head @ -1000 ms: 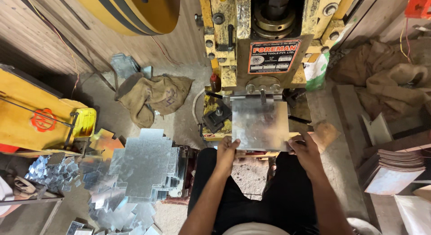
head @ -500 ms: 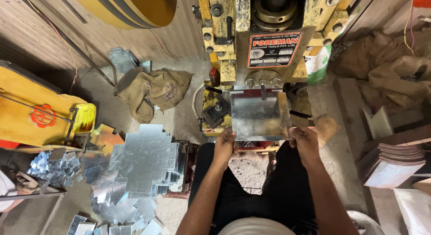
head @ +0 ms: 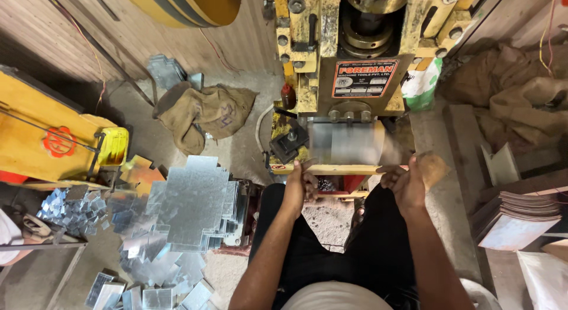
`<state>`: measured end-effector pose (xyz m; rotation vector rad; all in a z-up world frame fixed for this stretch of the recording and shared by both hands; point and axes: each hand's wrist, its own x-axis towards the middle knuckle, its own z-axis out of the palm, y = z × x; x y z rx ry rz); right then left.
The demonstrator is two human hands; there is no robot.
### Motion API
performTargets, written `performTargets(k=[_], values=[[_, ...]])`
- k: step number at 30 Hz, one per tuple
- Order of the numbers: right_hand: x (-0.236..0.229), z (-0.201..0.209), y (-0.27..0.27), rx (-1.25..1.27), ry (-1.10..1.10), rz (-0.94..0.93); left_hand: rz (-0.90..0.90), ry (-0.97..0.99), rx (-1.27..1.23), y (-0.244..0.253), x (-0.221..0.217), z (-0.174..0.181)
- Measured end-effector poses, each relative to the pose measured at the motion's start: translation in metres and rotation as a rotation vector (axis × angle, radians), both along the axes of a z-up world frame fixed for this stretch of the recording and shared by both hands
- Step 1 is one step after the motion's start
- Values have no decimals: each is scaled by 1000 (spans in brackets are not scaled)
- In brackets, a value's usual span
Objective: The person sits on the floor in a workshop and repeatedly places flat metal sheets into a hydraulic press machine. They operate the press to shape the metal, then remove the finished pieces and place them into a growing pile on the floor.
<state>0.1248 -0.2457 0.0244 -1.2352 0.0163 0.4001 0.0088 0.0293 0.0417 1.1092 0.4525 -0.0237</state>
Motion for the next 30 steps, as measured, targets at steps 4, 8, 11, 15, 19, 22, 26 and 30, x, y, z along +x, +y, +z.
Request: performTargets(k=[4, 8, 11, 15, 19, 22, 26, 30], values=[[22, -2, 7, 210, 107, 61, -48, -19, -23, 0, -1, -7], [45, -10, 27, 279, 177, 72, -171, -183, -130, -8, 7, -34], [32, -13, 34, 190, 72, -175, -187, -146, -9, -13, 4, -29], [-18, -15, 50, 239, -221, -450, -264, -82, 30, -19, 2, -15], [-58, 6, 63, 129, 184, -15, -109, -122, 82, -22, 9, -21], [-64, 3, 73, 123, 162, 92, 83, -53, 136, -19, 21, -32], [-43, -30, 81, 35, 123, -35, 88, -131, 97, -15, 32, -43], [-32, -64, 76, 36, 28, -43, 72, -139, 145, -16, 36, -45]])
